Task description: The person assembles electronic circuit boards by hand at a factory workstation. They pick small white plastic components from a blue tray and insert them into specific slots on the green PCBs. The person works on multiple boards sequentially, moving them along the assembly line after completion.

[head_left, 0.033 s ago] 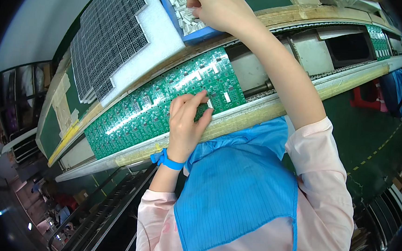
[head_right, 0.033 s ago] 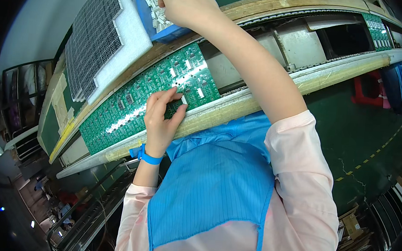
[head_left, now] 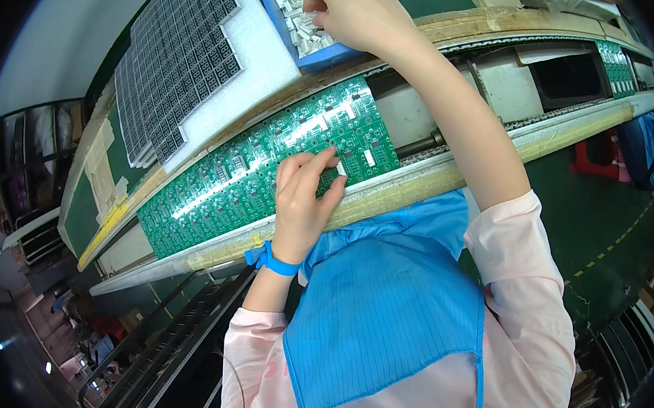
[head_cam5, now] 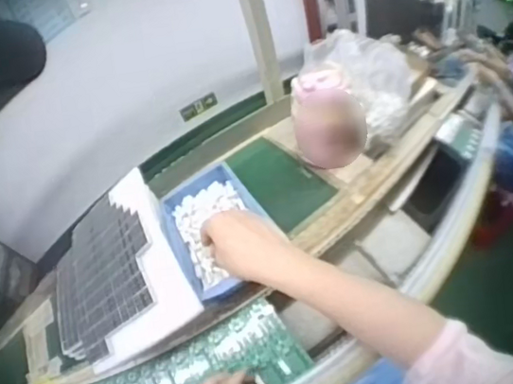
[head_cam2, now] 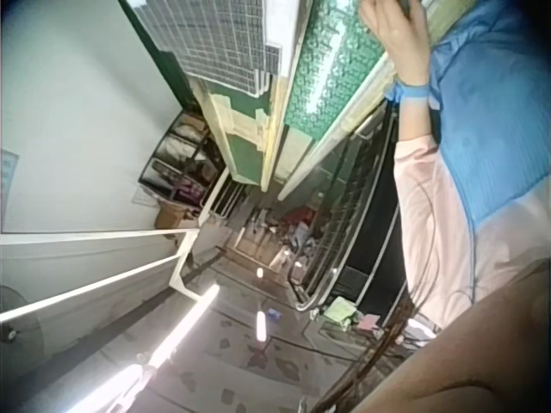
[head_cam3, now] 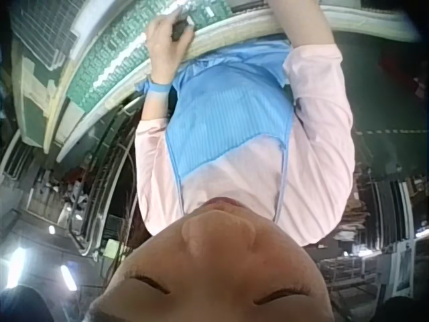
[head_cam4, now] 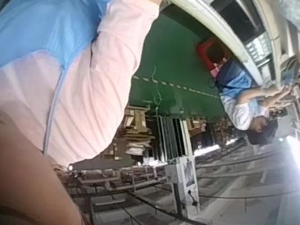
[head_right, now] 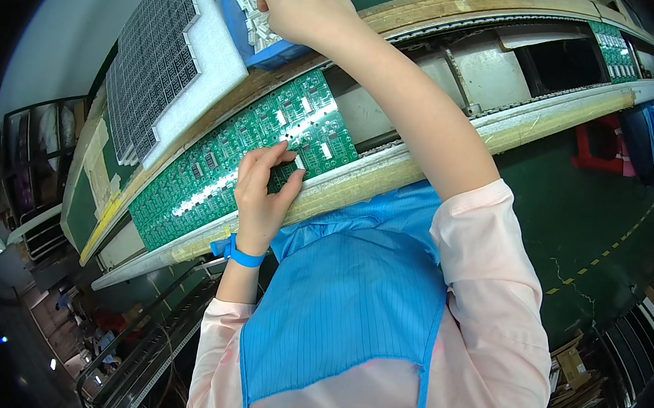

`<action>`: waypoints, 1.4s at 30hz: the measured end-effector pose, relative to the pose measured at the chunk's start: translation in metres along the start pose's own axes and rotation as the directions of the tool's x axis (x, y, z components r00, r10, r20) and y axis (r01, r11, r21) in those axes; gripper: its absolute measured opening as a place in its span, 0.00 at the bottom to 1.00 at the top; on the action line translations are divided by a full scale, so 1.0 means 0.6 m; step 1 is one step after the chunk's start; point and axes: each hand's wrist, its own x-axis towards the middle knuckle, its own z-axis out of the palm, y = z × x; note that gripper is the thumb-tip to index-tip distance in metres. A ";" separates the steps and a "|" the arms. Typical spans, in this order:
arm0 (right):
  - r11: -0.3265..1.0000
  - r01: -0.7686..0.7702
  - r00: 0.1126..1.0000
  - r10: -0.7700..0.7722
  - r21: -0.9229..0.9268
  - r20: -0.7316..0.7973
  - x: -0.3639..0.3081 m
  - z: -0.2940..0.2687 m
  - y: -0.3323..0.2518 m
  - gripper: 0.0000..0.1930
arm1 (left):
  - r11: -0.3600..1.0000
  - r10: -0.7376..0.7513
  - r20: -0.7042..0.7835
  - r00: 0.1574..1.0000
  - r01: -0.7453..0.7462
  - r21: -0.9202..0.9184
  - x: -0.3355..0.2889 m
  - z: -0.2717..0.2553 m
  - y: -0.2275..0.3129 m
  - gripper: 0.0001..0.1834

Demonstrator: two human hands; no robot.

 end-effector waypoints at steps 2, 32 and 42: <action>1.000 0.004 1.000 -0.004 -0.006 0.000 0.001 0.000 0.002 0.10 | 0.999 0.028 0.006 1.000 -0.028 0.036 0.002 0.000 0.002 0.27; 0.815 0.163 0.986 -0.157 0.556 -0.060 -0.117 -0.071 -0.037 0.09 | 0.846 -0.430 -0.074 0.900 0.430 0.316 -0.094 -0.153 -0.079 0.61; 0.838 -0.200 0.936 0.011 0.507 0.351 -0.213 -0.057 -0.003 0.15 | 0.828 -0.164 -0.055 0.985 0.167 0.535 0.043 -0.145 0.040 0.30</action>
